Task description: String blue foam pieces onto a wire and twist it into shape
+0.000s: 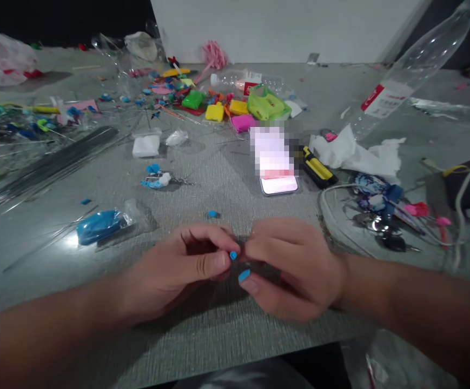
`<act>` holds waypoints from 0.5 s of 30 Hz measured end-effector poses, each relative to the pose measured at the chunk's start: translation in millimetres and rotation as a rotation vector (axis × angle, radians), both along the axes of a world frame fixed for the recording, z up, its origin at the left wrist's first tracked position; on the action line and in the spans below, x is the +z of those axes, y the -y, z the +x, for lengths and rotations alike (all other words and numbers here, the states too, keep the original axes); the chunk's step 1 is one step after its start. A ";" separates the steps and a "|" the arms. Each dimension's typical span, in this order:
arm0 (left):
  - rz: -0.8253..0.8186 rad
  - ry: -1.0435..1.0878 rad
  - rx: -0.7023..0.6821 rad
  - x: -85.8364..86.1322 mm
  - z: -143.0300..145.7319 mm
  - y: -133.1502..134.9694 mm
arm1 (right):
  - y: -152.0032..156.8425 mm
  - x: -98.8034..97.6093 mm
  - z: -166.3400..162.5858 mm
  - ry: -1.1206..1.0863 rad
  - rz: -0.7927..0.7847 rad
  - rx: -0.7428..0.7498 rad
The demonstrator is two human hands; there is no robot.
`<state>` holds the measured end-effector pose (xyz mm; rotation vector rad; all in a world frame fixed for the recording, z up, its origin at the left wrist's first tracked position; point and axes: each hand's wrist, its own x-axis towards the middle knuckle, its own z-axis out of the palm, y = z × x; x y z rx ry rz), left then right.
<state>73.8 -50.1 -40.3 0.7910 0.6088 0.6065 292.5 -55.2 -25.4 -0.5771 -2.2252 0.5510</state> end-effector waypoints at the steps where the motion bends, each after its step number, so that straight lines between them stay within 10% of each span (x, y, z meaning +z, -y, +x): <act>1: 0.000 0.009 -0.011 -0.1 -0.3 -0.2 | -0.1 0.5 0.3 0.008 0.007 -0.006; 15: 0.064 -0.018 -0.079 -0.4 -1.3 -1.5 | 1.3 2.6 -1.0 0.051 0.021 -0.040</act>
